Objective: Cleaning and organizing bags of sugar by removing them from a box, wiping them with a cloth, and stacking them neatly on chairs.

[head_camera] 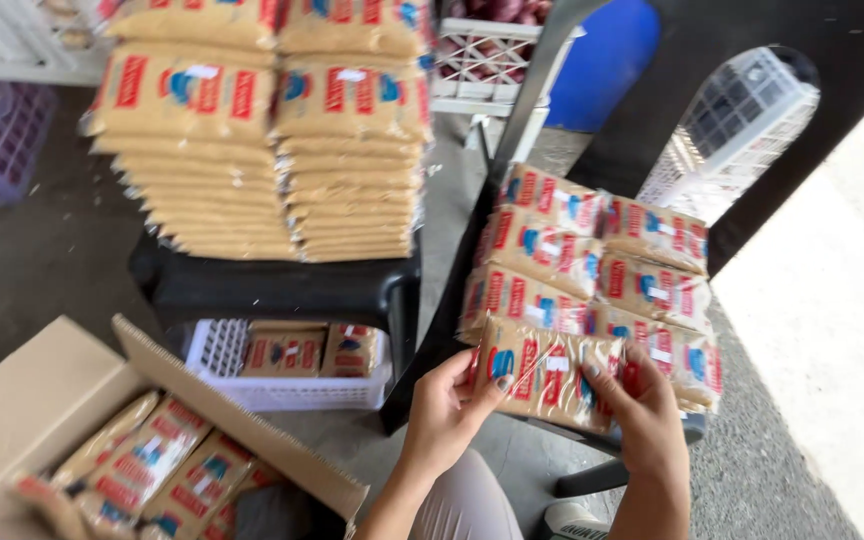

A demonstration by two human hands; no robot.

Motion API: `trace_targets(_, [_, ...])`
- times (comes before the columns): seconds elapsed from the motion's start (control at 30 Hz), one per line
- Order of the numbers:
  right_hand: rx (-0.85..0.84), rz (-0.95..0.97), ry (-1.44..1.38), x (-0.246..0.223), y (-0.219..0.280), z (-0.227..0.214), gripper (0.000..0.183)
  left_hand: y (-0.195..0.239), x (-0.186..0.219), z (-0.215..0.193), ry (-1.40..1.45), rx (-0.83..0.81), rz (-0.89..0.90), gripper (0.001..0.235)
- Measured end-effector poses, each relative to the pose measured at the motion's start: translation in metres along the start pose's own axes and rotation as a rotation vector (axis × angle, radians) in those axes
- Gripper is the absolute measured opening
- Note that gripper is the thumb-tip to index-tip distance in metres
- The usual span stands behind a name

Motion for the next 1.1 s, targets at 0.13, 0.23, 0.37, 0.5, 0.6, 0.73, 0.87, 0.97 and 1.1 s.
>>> trace_targets(0.13, [0.143, -0.071, 0.078, -0.059, -0.016, -0.027, 0.038, -0.047, -0.019, 0.043, -0.001, -0.154, 0.013, 0.037])
trace_targets(0.23, [0.201, -0.112, 0.153, -0.101, -0.04, -0.05, 0.037, -0.086, -0.016, 0.08, 0.028, -0.248, 0.088, 0.051])
trace_targets(0.37, [0.142, -0.136, 0.206, -0.121, -0.095, -0.095, 0.043, -0.133, -0.015, 0.116, -0.071, -0.276, 0.136, 0.059])
trace_targets(0.5, [0.208, -0.049, 0.336, -0.12, -0.13, -0.134, 0.049, -0.171, -0.048, 0.134, -0.391, -0.295, 0.273, 0.085])
trace_targets(0.6, [0.252, 0.023, 0.297, -0.102, -0.156, -0.152, 0.052, -0.182, -0.065, 0.138, -0.734, -0.307, 0.221, 0.09])
trace_targets(0.73, [0.235, 0.133, 0.392, -0.064, -0.163, -0.159, 0.044, -0.178, -0.072, 0.145, -0.952, -0.392, 0.256, 0.073])
trace_targets(0.87, [0.221, 0.071, 0.389, -0.066, -0.152, -0.147, 0.046, -0.176, -0.079, 0.146, -1.035, -0.381, 0.341, 0.075])
trace_targets(0.97, [0.292, 0.041, 0.456, -0.071, -0.145, -0.148, 0.049, -0.173, -0.088, 0.147, -1.097, -0.332, 0.476, 0.085])
trace_targets(1.1, [0.447, -0.01, 0.636, -0.073, -0.14, -0.158, 0.051, -0.173, -0.076, 0.152, -1.166, -0.37, 0.401, 0.088])
Point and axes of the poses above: each hand's wrist, its own y-axis away from the middle knuckle, its own z-axis out of the palm, x = y × z, the point moved 8 cm from there along -y, towards the middle knuckle, and after that the axes turned 9 degrees about z, right-handed, at the moved point
